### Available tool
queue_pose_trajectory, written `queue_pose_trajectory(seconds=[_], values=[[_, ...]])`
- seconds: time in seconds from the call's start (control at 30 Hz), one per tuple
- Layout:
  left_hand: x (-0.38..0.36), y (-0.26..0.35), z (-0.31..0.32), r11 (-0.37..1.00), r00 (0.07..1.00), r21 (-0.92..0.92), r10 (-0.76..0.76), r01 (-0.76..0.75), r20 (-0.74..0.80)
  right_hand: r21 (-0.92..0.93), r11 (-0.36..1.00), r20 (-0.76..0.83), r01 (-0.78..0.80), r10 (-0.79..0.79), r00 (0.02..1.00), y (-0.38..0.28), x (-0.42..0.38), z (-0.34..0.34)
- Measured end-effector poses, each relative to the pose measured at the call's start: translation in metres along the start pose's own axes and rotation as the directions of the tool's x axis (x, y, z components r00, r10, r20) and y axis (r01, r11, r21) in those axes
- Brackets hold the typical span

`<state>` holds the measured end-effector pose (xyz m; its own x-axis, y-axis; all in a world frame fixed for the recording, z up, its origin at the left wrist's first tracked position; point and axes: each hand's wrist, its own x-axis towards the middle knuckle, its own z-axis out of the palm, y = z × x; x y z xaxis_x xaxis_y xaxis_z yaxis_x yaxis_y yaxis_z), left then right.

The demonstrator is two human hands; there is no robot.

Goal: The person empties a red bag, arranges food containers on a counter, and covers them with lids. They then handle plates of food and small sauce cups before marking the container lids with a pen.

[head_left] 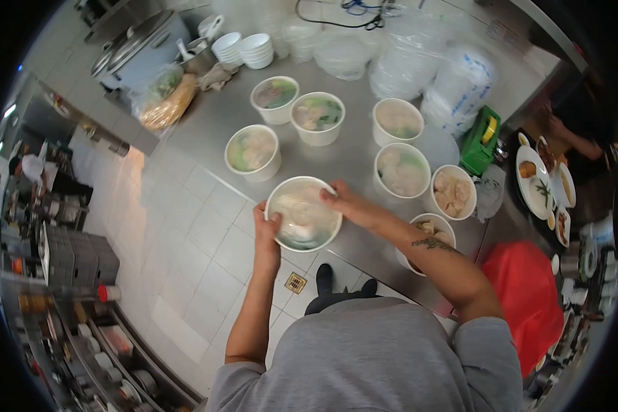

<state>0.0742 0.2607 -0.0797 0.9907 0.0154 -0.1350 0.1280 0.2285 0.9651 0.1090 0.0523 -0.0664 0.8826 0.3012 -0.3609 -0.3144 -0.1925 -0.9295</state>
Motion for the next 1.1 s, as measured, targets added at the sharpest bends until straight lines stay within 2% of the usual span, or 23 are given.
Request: queue_pose_trajectory(seconds=[0.03,0.07,0.1,0.13,0.17,0.2,0.23,0.27,0.3,0.37,0.47,0.53,0.6,0.63,0.7,0.77,0.8,0.83,0.9,0.97,1.0,1.03,1.1], values=[[0.012,-0.004,0.000,0.997,1.000,-0.075,-0.004,0.004,0.003,-0.224,0.964,-0.057,0.146,-0.163,0.985,-0.004,-0.005,-0.006],[0.025,-0.010,-0.001,0.989,1.000,-0.148,-0.012,0.012,0.005,-0.445,0.858,-0.076,0.256,-0.321,0.944,-0.011,-0.013,-0.013],[0.041,-0.017,-0.008,0.996,1.000,-0.092,0.001,0.000,0.016,-0.643,0.694,-0.054,0.323,-0.462,0.885,-0.016,-0.022,-0.018],[0.054,-0.015,-0.010,0.999,1.000,-0.036,0.015,-0.014,0.025,-0.737,0.637,-0.118,0.225,-0.449,0.885,-0.022,-0.030,-0.030],[0.062,-0.012,-0.012,0.959,0.994,0.266,0.108,-0.094,-0.036,-0.813,0.570,-0.180,0.121,-0.442,0.879,-0.028,-0.035,-0.048],[0.075,-0.017,-0.025,0.896,0.997,0.444,0.021,0.016,-0.078,-0.870,0.493,-0.238,0.012,-0.441,0.865,-0.031,-0.039,-0.066],[0.069,0.003,-0.016,0.616,0.994,0.787,0.098,-0.022,-0.049,-0.899,0.413,-0.325,-0.143,-0.410,0.852,-0.025,-0.038,-0.082],[0.060,0.027,-0.008,0.214,0.986,0.975,0.166,-0.052,0.016,-0.898,0.325,-0.412,-0.296,-0.388,0.824,-0.014,-0.034,-0.098],[0.052,0.041,0.001,0.233,0.960,0.963,0.270,-0.134,0.069,-0.867,0.230,-0.497,-0.441,-0.371,0.784,-0.003,-0.032,-0.108],[0.041,0.054,0.028,0.258,0.869,0.919,0.473,-0.297,0.148,-0.880,0.241,-0.473,-0.409,-0.370,0.799,0.012,-0.021,-0.108],[0.046,0.054,0.097,0.494,0.811,0.650,0.440,-0.578,0.386,-0.885,0.358,-0.436,-0.298,-0.410,0.801,0.018,-0.018,-0.075],[0.057,0.055,0.152,0.595,0.767,0.509,0.335,-0.622,0.547,-0.875,0.421,-0.406,-0.239,-0.370,0.836,0.019,-0.012,-0.058],[0.084,0.032,0.208,0.695,0.716,0.362,0.315,-0.621,0.623,-0.874,0.465,-0.391,-0.140,-0.504,0.770,0.022,-0.016,-0.059],[0.097,0.024,0.238,0.763,0.715,0.347,0.207,-0.545,0.668,-0.874,0.479,-0.381,-0.083,-0.569,0.728,0.022,-0.018,-0.062],[0.124,0.007,0.301,0.848,0.712,0.359,0.029,-0.389,0.702,-0.513,0.858,-0.514,0.008,-0.315,0.798,0.016,-0.030,-0.104],[0.144,-0.024,0.361,0.867,0.725,0.398,-0.062,-0.302,0.686,-0.381,0.923,-0.783,0.046,-0.349,0.516,0.031,-0.060,-0.154],[0.150,-0.041,0.388,0.862,0.730,0.414,-0.079,-0.292,0.679,-0.307,0.951,-0.895,-0.027,-0.278,0.350,0.032,-0.076,-0.183],[0.153,-0.058,0.416,0.831,0.737,0.474,-0.121,-0.292,0.665,-0.085,0.979,-0.937,0.185,-0.142,0.320,0.042,-0.090,-0.212],[0.145,-0.082,0.458,0.758,0.769,0.564,-0.132,-0.327,0.625,0.404,0.826,-0.887,0.394,0.247,0.390,0.051,-0.100,-0.256],[0.135,-0.108,0.485,0.695,0.849,0.605,0.014,-0.388,0.528,0.573,0.711,-0.798,0.408,0.372,0.473,0.062,-0.099,-0.282],[0.126,-0.110,0.489,0.666,0.884,0.621,0.132,-0.414,0.448,0.651,0.642,-0.742,0.405,0.426,0.517,0.062,-0.098,-0.286],[0.123,-0.111,0.488,0.631,0.898,0.642,0.252,-0.434,0.360,0.619,0.624,-0.766,0.476,0.346,0.542,0.061,-0.097,-0.286],[0.091,-0.084,0.453,0.577,0.788,0.537,0.418,-0.615,0.453,0.575,0.633,-0.797,0.519,0.290,0.530,0.071,-0.092,-0.294]])
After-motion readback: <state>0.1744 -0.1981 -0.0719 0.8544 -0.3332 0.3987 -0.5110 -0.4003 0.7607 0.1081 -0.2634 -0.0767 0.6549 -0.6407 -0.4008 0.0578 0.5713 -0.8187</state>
